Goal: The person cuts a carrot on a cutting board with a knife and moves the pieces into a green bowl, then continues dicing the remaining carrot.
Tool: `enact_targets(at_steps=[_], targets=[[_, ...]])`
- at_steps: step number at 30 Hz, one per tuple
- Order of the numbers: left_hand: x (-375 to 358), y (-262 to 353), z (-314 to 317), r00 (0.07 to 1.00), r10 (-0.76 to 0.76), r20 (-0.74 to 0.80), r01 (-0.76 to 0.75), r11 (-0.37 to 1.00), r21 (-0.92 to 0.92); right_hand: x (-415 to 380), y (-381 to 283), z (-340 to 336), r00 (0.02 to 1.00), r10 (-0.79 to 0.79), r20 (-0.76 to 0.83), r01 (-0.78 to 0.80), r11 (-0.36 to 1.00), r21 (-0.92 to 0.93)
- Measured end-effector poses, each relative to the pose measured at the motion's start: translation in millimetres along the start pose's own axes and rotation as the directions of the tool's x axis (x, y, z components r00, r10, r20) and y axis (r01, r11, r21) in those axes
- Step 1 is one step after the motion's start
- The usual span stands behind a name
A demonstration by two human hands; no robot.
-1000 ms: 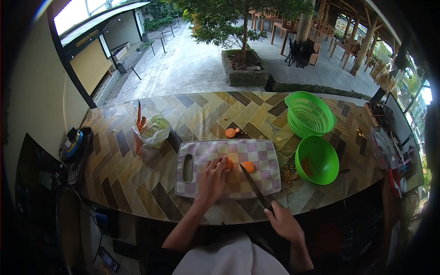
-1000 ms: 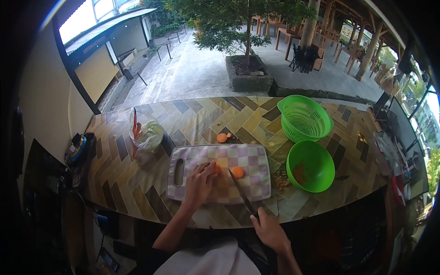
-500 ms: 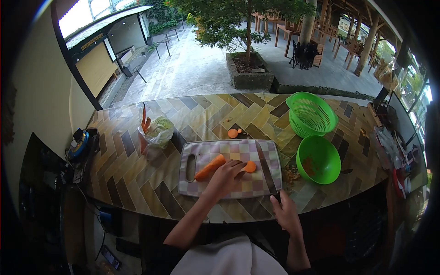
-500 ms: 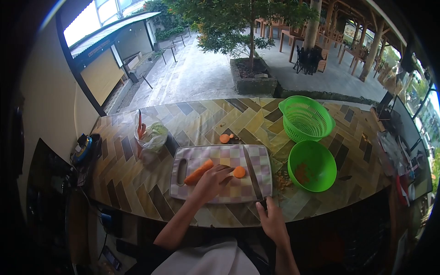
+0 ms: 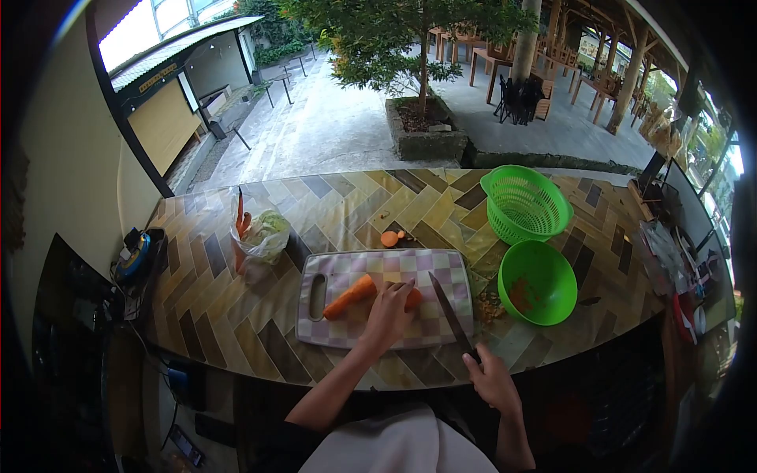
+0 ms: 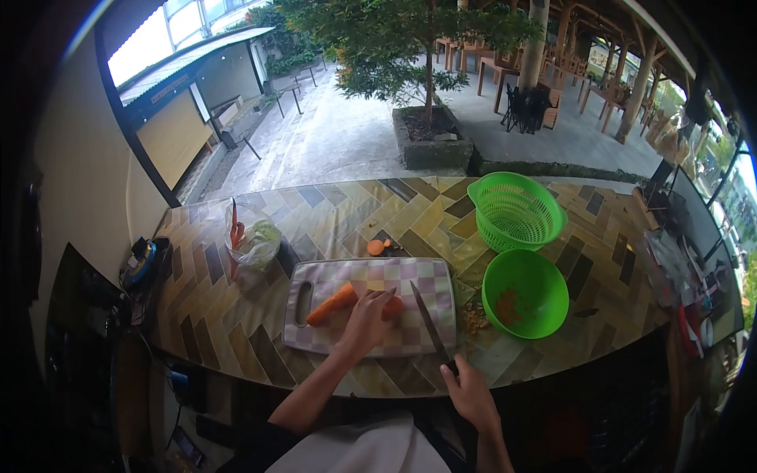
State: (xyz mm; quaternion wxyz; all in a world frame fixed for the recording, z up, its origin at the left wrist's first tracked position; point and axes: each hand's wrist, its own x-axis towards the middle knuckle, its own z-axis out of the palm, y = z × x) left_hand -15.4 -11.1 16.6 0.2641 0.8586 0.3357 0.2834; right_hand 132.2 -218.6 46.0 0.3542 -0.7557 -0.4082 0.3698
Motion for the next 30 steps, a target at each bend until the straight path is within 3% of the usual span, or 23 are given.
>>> enact_targets(at_steps=[6, 13, 30], targets=[[-10.2, -6.6, 11.1, 0.978, -0.165, -0.127, 0.133, 0.965, -0.226, 0.3, -8.6, -2.6, 0.997, -0.047, 0.068, 0.055, 0.99, -0.129], [-9.2, -12.9, 21.2, 0.986, -0.054, -0.155, 0.037, 0.993, -0.109, 6.2, -8.5, 8.7, 0.985, -0.172, 0.005, 0.17, 0.964, -0.204], [-8.2, -3.9, 19.4, 0.988, 0.033, -0.152, -0.036, 0.999, -0.015, 7.9, -23.8, 35.7, 0.995, -0.102, 0.022, 0.101, 0.885, -0.454]])
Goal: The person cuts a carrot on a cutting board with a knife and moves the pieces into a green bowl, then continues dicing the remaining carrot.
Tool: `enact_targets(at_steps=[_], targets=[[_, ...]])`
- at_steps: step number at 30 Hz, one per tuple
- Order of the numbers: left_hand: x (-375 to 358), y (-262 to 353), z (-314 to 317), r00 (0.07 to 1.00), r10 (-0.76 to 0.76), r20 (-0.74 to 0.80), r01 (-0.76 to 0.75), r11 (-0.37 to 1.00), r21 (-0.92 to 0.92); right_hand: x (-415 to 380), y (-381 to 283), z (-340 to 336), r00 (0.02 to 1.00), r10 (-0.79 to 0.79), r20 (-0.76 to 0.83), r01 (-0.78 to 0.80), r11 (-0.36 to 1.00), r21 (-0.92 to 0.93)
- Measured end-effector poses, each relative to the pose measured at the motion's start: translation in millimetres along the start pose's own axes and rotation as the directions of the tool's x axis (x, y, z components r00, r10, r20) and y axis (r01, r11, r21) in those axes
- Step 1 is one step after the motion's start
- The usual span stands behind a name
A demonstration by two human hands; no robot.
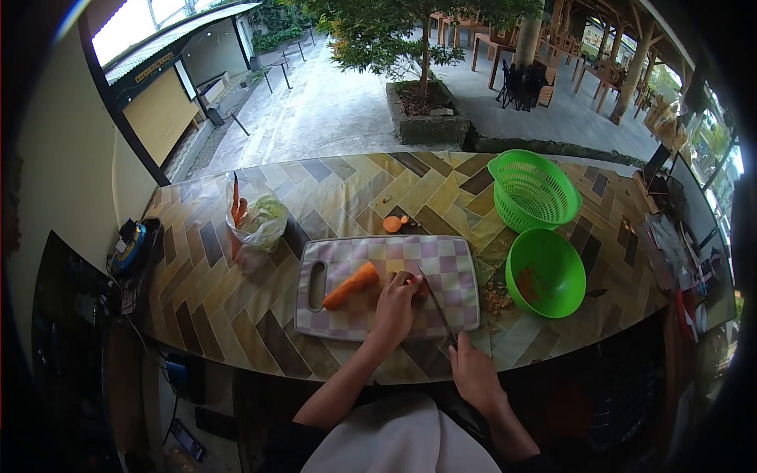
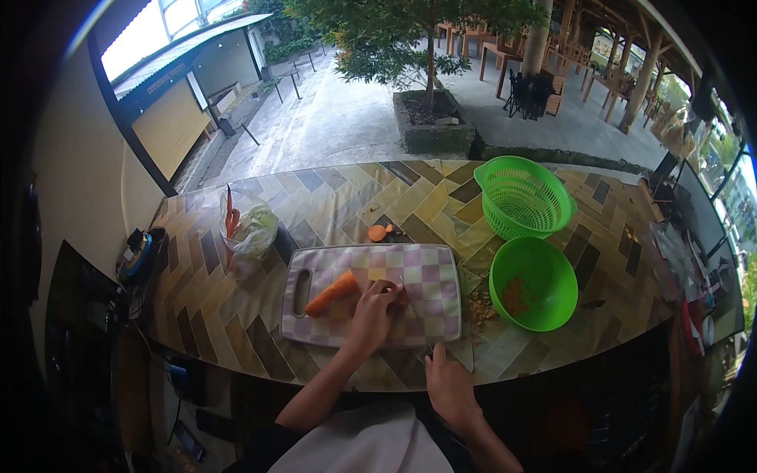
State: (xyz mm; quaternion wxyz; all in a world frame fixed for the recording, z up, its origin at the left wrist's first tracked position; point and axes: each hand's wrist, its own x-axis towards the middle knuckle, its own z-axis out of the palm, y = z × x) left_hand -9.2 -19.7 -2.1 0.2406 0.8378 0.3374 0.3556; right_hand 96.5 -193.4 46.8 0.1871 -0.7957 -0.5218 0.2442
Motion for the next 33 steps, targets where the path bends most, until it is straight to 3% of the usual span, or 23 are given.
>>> enact_targets(at_steps=[7, 19, 25, 28, 33], targets=[[1.9, -0.5, -2.1, 0.998, -0.042, 0.048, 0.044, 0.998, -0.042, 1.7, -15.6, -5.5, 0.994, 0.072, 0.086, -0.073, 0.997, -0.002], [2.6, -0.1, 3.4, 0.998, -0.053, 0.017, 0.053, 0.998, -0.023, 29.2, -3.5, -4.5, 0.992, 0.038, 0.121, -0.045, 0.997, 0.058], [2.5, 0.5, 1.1, 0.998, -0.057, 0.004, 0.057, 0.998, -0.033, -12.5, 2.9, -36.7, 0.977, 0.062, 0.205, -0.062, 0.998, -0.006], [1.5, -1.5, 0.5, 0.998, -0.063, 0.017, 0.064, 0.997, -0.032, -26.2, 10.0, -43.8, 0.986, 0.046, 0.158, -0.041, 0.999, -0.033], [3.0, -8.1, -1.4, 0.999, -0.052, 0.01, 0.053, 0.996, -0.073, -22.2, 4.2, -35.5, 0.997, 0.05, 0.061, -0.056, 0.993, 0.102]])
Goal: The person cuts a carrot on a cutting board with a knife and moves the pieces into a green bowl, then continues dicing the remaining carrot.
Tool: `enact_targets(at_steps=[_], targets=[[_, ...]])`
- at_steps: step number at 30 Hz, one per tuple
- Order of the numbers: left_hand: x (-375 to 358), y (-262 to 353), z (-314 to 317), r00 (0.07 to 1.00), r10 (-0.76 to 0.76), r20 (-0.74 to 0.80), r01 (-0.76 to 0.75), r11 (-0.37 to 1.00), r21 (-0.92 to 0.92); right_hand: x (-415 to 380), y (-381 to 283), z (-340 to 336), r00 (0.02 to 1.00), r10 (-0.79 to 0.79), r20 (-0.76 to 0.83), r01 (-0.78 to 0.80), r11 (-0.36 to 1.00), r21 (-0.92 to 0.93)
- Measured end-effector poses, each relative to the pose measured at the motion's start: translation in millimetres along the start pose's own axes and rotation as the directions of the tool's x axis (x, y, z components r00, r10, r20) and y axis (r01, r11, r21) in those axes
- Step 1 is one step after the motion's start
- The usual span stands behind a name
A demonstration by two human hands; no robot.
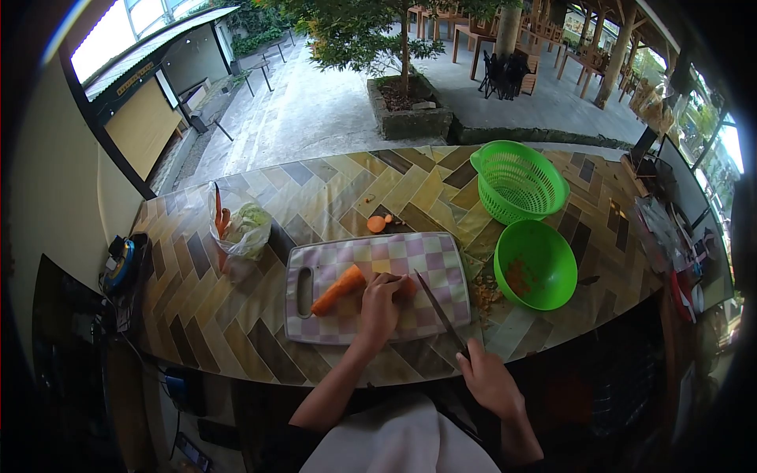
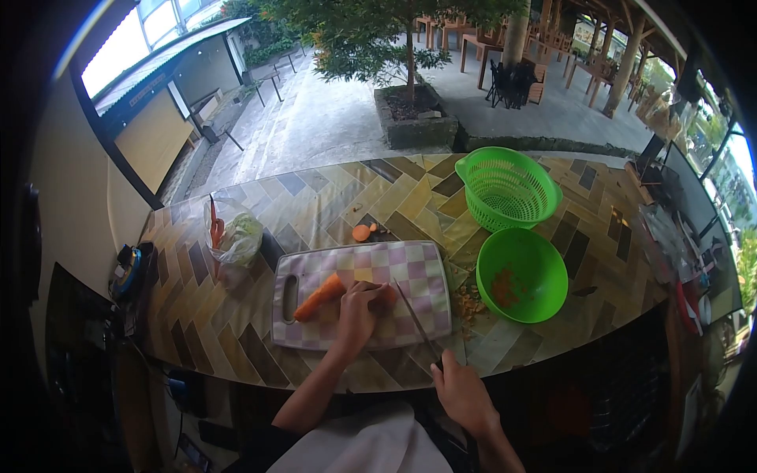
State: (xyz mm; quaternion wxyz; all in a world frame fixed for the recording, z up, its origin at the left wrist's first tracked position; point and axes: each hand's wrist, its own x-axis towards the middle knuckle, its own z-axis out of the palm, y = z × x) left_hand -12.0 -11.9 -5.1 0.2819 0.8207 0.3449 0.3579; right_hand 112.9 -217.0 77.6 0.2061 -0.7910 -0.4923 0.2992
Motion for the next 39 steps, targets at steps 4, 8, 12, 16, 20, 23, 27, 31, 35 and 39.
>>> enact_targets(at_steps=[4, 8, 12, 16, 20, 23, 27, 31, 35, 39], targets=[[0.8, -0.8, -1.0, 1.0, -0.009, 0.012, 0.009, 1.0, -0.026, 12.4, 0.4, 20.4, 0.999, -0.008, -0.043, 0.009, 0.999, 0.033], [0.6, 1.1, 0.0, 0.999, -0.036, 0.013, 0.036, 0.999, -0.012, 15.4, 1.0, 25.9, 1.0, -0.011, -0.025, 0.011, 1.0, 0.012], [-0.1, -2.2, 2.6, 1.0, -0.008, -0.006, 0.008, 1.0, -0.004, 15.4, -0.4, 23.4, 1.0, -0.012, 0.017, 0.012, 1.0, -0.027], [-0.2, -0.3, 2.3, 1.0, -0.006, 0.005, 0.006, 1.0, -0.014, 19.6, -2.2, 19.7, 0.997, 0.009, 0.081, -0.007, 1.0, -0.028], [-0.8, 0.4, 2.9, 1.0, 0.004, -0.01, -0.004, 1.0, -0.019, 29.9, -5.6, 24.4, 0.997, 0.009, 0.076, -0.004, 0.998, -0.062], [-2.3, 0.2, 4.1, 1.0, -0.005, -0.006, 0.005, 1.0, -0.01, 46.5, -8.6, 30.6, 0.998, 0.003, 0.058, 0.001, 0.998, -0.064], [-4.8, 2.9, 4.8, 1.0, 0.021, -0.019, -0.021, 1.0, 0.023, 53.8, -5.1, 38.3, 0.999, -0.047, 0.015, 0.048, 0.994, -0.096], [-6.9, 6.1, 4.1, 0.998, 0.047, -0.042, -0.045, 0.998, 0.046, 36.6, -0.8, 24.9, 0.997, 0.01, 0.079, -0.004, 0.997, -0.076], [-8.9, 7.3, 5.6, 0.996, 0.076, -0.051, -0.072, 0.994, 0.085, 13.9, 13.3, 7.5, 0.994, -0.047, 0.094, 0.053, 0.997, -0.059], [-5.5, 3.3, 0.6, 1.0, 0.03, -0.006, -0.029, 0.998, 0.048, 10.0, 5.9, 0.4, 0.998, -0.05, 0.046, 0.05, 0.999, -0.003]])
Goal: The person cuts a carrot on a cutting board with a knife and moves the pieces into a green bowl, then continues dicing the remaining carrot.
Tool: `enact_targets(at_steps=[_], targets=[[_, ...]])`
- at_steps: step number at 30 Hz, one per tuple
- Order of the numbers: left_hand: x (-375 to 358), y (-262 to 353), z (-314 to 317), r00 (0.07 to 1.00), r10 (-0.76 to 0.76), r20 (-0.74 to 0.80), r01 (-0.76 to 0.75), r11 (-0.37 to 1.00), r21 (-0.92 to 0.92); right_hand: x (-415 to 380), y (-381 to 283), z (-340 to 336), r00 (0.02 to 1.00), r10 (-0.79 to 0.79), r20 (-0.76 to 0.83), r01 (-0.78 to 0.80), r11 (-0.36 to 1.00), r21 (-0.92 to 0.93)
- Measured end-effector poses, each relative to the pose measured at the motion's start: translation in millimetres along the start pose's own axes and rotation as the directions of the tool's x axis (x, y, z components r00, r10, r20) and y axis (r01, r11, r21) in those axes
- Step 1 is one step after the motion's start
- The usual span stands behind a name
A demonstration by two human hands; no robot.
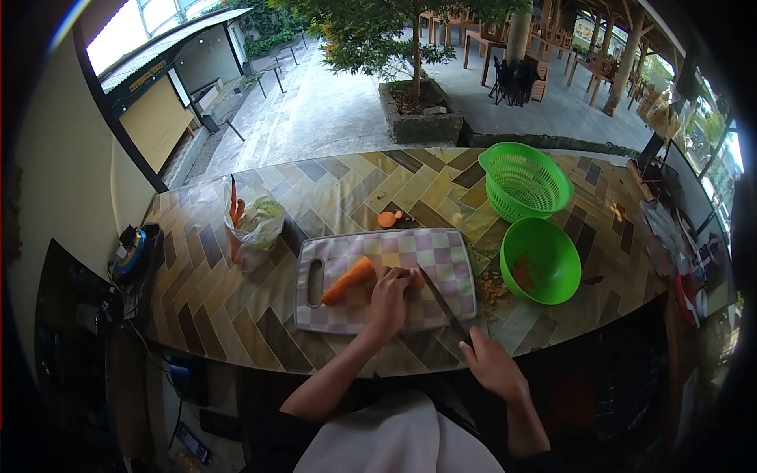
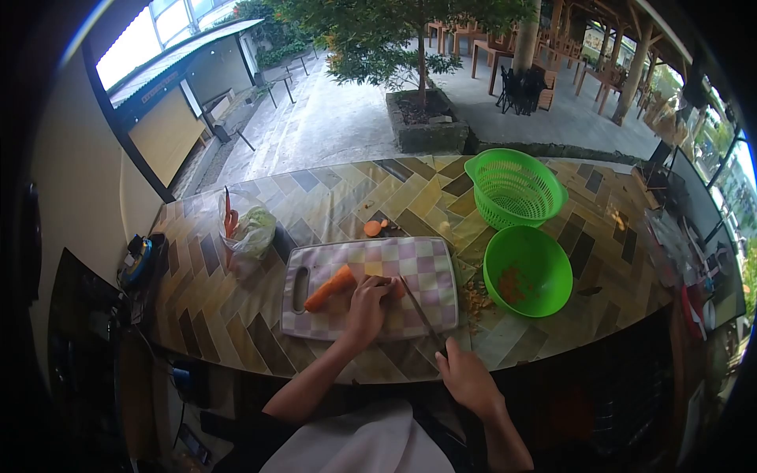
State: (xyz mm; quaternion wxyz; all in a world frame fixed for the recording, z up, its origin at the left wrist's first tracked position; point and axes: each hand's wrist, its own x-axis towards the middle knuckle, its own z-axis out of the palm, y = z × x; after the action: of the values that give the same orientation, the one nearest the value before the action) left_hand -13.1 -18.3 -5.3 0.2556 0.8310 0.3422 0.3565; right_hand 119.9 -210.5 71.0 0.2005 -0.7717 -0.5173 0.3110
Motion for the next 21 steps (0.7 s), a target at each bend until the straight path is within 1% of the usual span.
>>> enact_targets(at_steps=[4, 6, 9, 13, 16, 21], targets=[[1.5, -5.7, 0.7, 1.0, 0.003, 0.011, -0.003, 1.0, 0.007, 7.1, 7.1, 19.0, 0.995, -0.049, -0.089, 0.05, 0.999, 0.009], [0.9, -4.0, 1.3, 1.0, 0.013, 0.009, -0.013, 1.0, 0.008, 9.6, 6.5, 25.1, 0.996, -0.036, -0.087, 0.037, 0.999, 0.013], [0.4, -4.6, 3.2, 1.0, -0.016, 0.005, 0.016, 1.0, -0.005, 9.9, 2.6, 27.3, 0.997, -0.022, -0.078, 0.023, 1.0, 0.01], [0.3, -3.8, 2.1, 1.0, -0.009, 0.007, 0.009, 1.0, 0.017, 10.5, 1.0, 29.0, 0.999, -0.01, -0.052, 0.009, 1.0, -0.028], [2.0, -1.6, 0.6, 1.0, -0.027, 0.013, 0.027, 1.0, 0.007, 12.9, 0.5, 22.8, 1.0, -0.009, -0.004, 0.009, 1.0, 0.01], [2.0, -1.1, 2.3, 1.0, -0.029, 0.002, 0.029, 1.0, -0.003, 15.8, -4.8, 19.5, 0.999, 0.023, 0.04, -0.022, 1.0, -0.005]])
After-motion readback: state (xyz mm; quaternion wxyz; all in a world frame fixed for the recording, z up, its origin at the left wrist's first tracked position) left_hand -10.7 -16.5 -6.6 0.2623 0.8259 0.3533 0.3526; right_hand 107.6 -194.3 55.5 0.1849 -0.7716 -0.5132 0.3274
